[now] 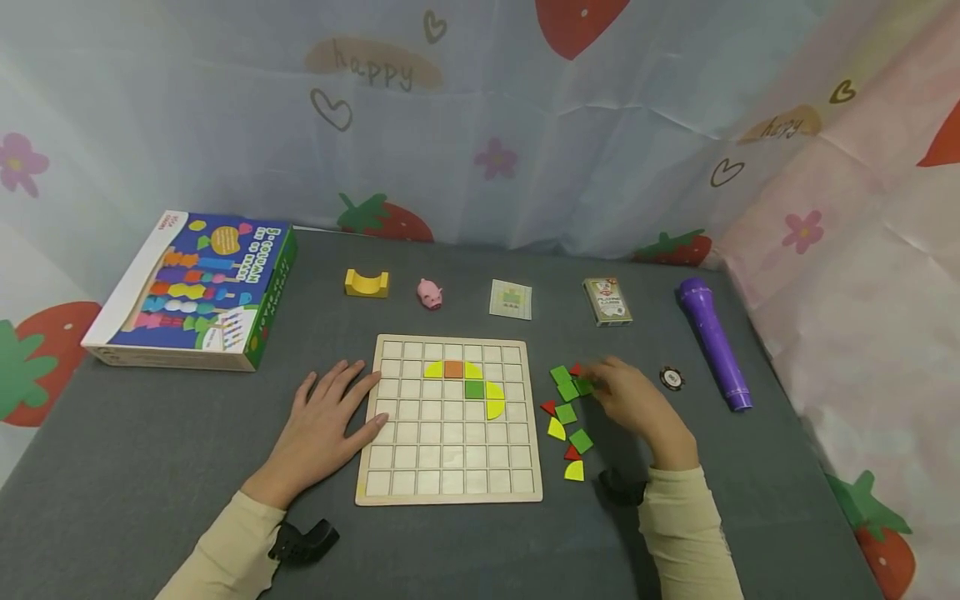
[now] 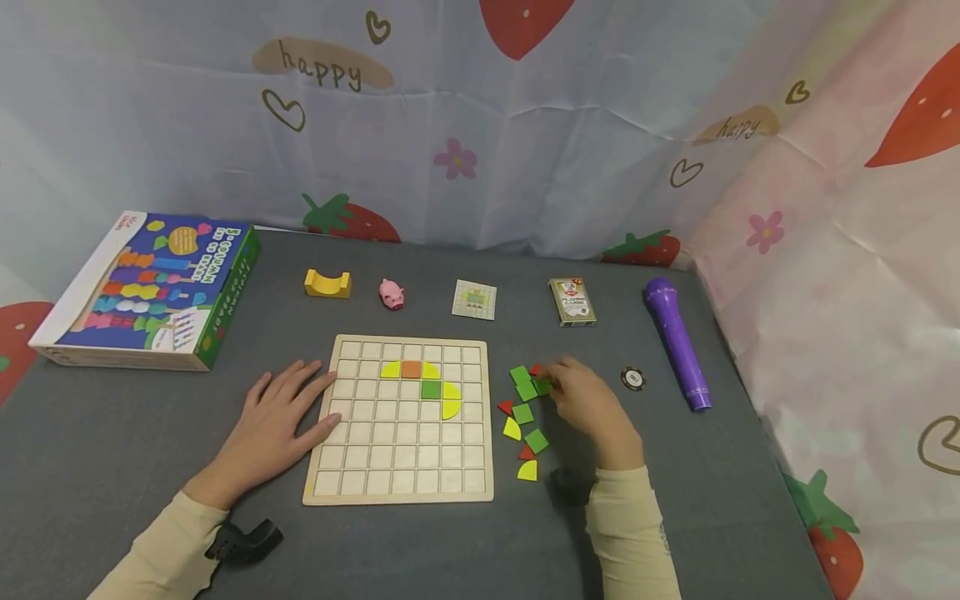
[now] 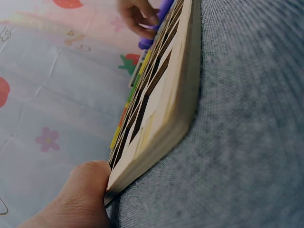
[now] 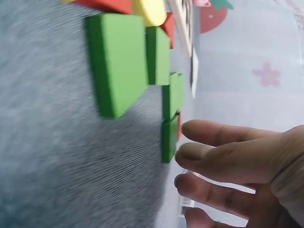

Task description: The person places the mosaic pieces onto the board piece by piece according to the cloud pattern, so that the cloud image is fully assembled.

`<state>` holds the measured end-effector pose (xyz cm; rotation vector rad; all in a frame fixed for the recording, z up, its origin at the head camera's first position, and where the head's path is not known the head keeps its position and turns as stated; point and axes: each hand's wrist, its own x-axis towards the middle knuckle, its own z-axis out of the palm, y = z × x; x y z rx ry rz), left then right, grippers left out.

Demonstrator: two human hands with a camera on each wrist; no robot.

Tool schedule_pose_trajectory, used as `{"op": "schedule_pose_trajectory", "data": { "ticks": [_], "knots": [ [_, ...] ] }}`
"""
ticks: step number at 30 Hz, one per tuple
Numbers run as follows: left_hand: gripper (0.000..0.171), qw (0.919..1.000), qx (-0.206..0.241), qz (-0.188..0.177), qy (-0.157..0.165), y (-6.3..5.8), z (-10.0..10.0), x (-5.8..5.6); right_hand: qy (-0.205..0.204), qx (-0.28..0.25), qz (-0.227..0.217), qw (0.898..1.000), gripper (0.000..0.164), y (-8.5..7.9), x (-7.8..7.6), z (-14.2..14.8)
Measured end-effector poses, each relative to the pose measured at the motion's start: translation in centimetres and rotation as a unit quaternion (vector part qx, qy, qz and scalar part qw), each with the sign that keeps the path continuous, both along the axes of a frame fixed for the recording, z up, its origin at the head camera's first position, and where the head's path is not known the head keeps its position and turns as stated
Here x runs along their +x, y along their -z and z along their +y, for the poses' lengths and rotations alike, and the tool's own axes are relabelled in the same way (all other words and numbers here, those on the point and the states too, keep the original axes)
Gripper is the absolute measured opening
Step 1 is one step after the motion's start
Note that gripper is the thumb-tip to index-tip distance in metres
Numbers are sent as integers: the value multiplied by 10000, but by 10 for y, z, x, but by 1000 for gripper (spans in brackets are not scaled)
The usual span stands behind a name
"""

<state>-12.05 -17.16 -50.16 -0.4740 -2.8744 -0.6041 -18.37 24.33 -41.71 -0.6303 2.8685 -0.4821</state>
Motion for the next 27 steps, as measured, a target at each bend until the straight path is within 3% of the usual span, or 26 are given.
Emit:
{"op": "schedule_pose_trajectory", "data": {
  "ticks": [11, 27],
  "knots": [
    [66, 10000, -20, -91, -9, 1, -1, 0, 220, 37, 68, 9997, 25, 13, 0, 7],
    [67, 9999, -11, -131, -18, 0, -1, 0, 264, -71, -49, 9996, 22, 14, 3, 10]
  ]
}}
